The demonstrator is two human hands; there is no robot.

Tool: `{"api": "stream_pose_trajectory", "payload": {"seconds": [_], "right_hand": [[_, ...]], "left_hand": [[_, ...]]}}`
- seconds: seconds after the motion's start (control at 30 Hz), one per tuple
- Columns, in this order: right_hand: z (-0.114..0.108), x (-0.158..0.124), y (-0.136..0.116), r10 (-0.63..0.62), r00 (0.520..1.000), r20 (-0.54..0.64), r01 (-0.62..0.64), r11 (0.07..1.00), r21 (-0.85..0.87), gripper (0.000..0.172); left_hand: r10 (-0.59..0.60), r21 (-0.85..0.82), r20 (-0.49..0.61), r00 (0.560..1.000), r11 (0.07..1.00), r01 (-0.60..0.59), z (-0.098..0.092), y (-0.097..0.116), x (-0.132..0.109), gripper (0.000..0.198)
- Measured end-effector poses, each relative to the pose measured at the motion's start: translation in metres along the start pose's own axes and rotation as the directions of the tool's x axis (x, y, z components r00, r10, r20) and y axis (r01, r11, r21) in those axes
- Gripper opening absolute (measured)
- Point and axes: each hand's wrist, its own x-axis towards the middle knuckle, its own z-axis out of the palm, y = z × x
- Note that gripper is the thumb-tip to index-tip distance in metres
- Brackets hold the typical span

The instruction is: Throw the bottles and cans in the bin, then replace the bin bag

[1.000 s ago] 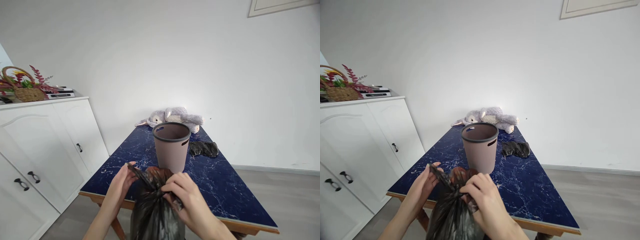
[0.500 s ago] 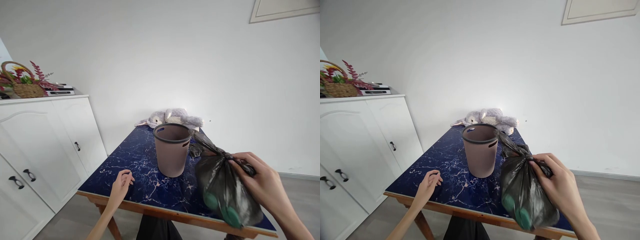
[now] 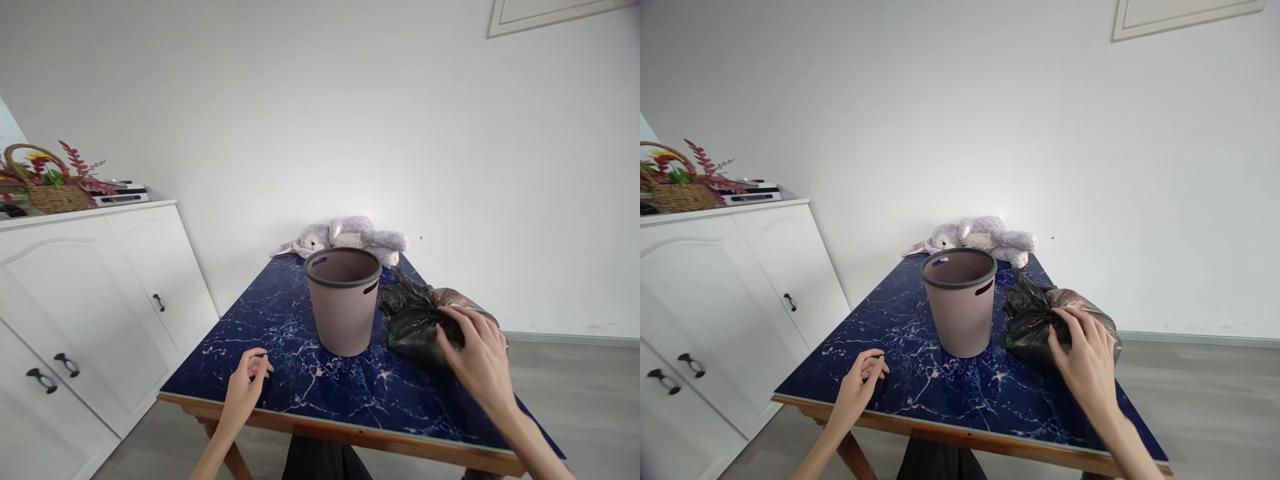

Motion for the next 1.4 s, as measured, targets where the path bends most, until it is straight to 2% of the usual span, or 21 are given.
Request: {"api": "stream_pose_trajectory", "payload": {"seconds": [0.1, 0.17, 0.23, 0.27, 0.37, 0.43, 0.53, 0.67, 0.77, 0.87, 1.03, 1.3, 1.4], "right_hand": [[-0.019, -0.039, -0.030, -0.038, 0.999, 0.012, 0.034, 0.975, 0.222, 0.028], [-0.020, -0.064, -0.040, -0.036, 0.994, 0.103, -0.001, 0.942, 0.336, 0.021], [-0.012, -0.081, -0.041, -0.014, 0.966, 0.257, -0.106, 0.888, 0.447, 0.017], [-0.007, -0.086, -0.039, -0.007, 0.938, 0.347, -0.174, 0.857, 0.485, 0.018], [0.007, -0.087, -0.032, -0.006, 0.810, 0.586, -0.364, 0.779, 0.511, 0.027], [0.010, -0.083, -0.028, 0.000, 0.748, 0.664, -0.442, 0.746, 0.498, 0.033], [0.008, -0.079, -0.025, 0.025, 0.726, 0.687, -0.493, 0.715, 0.496, 0.038], [0.004, -0.081, -0.025, 0.053, 0.735, 0.676, -0.507, 0.704, 0.496, 0.043], [0.004, -0.082, -0.026, 0.060, 0.753, 0.655, -0.495, 0.708, 0.504, 0.044], [0.003, -0.080, -0.027, 0.063, 0.759, 0.648, -0.491, 0.709, 0.506, 0.045], [0.001, -0.079, -0.027, 0.068, 0.743, 0.666, -0.505, 0.710, 0.491, 0.044], [0.002, -0.080, -0.027, 0.061, 0.745, 0.665, -0.493, 0.721, 0.487, 0.041], [0.003, -0.081, -0.025, 0.053, 0.749, 0.660, -0.485, 0.724, 0.491, 0.040]], "left_hand": [[0.102, 0.073, -0.065, 0.993, 0.993, -0.098, 0.009, 0.018, -0.006, 0.036], [0.266, 0.160, -0.124, 0.956, 0.956, -0.245, 0.019, 0.042, -0.008, 0.028], [0.465, 0.258, -0.158, 0.871, 0.871, -0.418, 0.030, 0.076, -0.007, 0.022], [0.552, 0.295, -0.162, 0.818, 0.818, -0.493, 0.035, 0.096, -0.005, 0.023], [0.712, 0.372, -0.139, 0.688, 0.681, -0.630, 0.046, 0.157, 0.012, 0.031], [0.769, 0.394, -0.089, 0.633, 0.611, -0.687, 0.051, 0.190, 0.028, 0.037], [0.801, 0.428, 0.025, 0.598, 0.532, -0.731, 0.057, 0.219, 0.056, 0.045], [0.777, 0.440, 0.178, 0.604, 0.487, -0.755, 0.066, 0.224, 0.085, 0.030], [0.758, 0.414, 0.221, 0.613, 0.496, -0.763, 0.069, 0.219, 0.093, 0.024], [0.753, 0.406, 0.226, 0.618, 0.504, -0.762, 0.067, 0.219, 0.093, 0.027], [0.731, 0.441, 0.226, 0.644, 0.513, -0.737, 0.054, 0.219, 0.094, 0.030], [0.684, 0.506, 0.201, 0.701, 0.540, -0.672, 0.025, 0.198, 0.110, 0.032], [0.705, 0.495, 0.157, 0.692, 0.550, -0.673, 0.024, 0.194, 0.106, 0.027]]}}
